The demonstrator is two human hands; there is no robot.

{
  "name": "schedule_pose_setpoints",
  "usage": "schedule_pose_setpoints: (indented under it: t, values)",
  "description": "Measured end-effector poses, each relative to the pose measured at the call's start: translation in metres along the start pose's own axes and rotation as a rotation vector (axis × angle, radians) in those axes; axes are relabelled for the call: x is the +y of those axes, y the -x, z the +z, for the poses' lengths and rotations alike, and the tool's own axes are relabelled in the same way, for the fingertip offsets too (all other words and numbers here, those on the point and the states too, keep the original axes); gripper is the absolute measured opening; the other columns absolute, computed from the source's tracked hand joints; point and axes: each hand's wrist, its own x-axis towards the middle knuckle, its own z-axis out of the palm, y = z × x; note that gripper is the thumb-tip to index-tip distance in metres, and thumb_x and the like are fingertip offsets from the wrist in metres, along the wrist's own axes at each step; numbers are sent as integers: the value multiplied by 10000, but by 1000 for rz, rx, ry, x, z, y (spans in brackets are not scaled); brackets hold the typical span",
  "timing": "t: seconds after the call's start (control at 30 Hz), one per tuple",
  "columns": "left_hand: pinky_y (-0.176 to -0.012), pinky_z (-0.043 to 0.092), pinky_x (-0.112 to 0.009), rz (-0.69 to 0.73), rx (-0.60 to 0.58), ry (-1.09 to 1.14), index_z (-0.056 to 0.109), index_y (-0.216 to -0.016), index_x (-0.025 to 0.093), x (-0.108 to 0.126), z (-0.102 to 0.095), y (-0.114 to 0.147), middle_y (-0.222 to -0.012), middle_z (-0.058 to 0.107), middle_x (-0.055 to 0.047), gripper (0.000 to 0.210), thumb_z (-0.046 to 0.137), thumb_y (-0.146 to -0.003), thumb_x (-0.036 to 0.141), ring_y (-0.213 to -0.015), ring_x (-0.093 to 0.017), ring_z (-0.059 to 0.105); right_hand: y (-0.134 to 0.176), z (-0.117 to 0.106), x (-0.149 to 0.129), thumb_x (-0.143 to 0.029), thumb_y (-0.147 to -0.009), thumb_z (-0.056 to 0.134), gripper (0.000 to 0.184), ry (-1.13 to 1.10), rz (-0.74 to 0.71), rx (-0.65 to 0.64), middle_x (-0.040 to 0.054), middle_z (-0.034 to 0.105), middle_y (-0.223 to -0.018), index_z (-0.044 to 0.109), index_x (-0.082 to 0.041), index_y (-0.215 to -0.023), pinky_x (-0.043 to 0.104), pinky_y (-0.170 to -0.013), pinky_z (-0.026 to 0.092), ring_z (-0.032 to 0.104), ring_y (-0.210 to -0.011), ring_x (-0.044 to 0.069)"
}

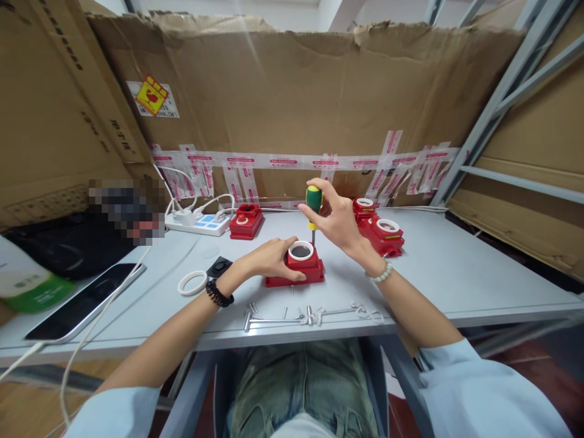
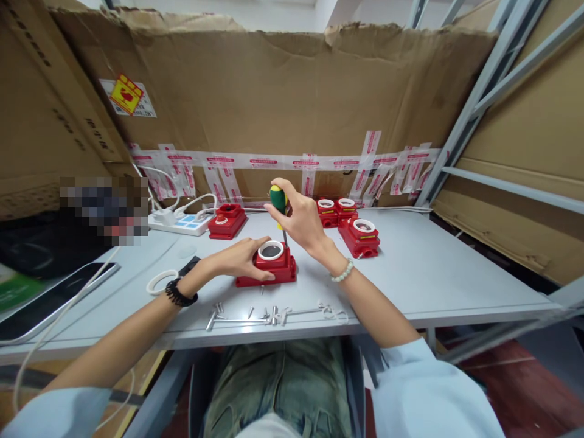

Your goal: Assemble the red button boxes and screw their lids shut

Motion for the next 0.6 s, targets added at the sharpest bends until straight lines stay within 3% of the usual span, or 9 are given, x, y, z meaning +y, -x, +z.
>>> schedule_pose_setpoints:
  t: [0.4,0.6]
  values:
    - [-591,354,-280,-11,-20,-22,536,-1036,188,0,-2,-1,-784,661,-50,646,661,-641,683,-721,-254,610,-4,8,11,-438,-864,554,331,189,90,129,-39,542,-674,495,-261,-1137,265,-572,411,495,-534,140]
    - [-605,364,-277,-13,-29,-3,534,-1028,193,1,-3,-1,-800,664,-50,639,670,-636,679,-736,-250,610,-10,-11,9,-300,-870,480,288,-188,159,-59,-14,600,-807,519,-233,-1147,279,-631,505,607,-650,140]
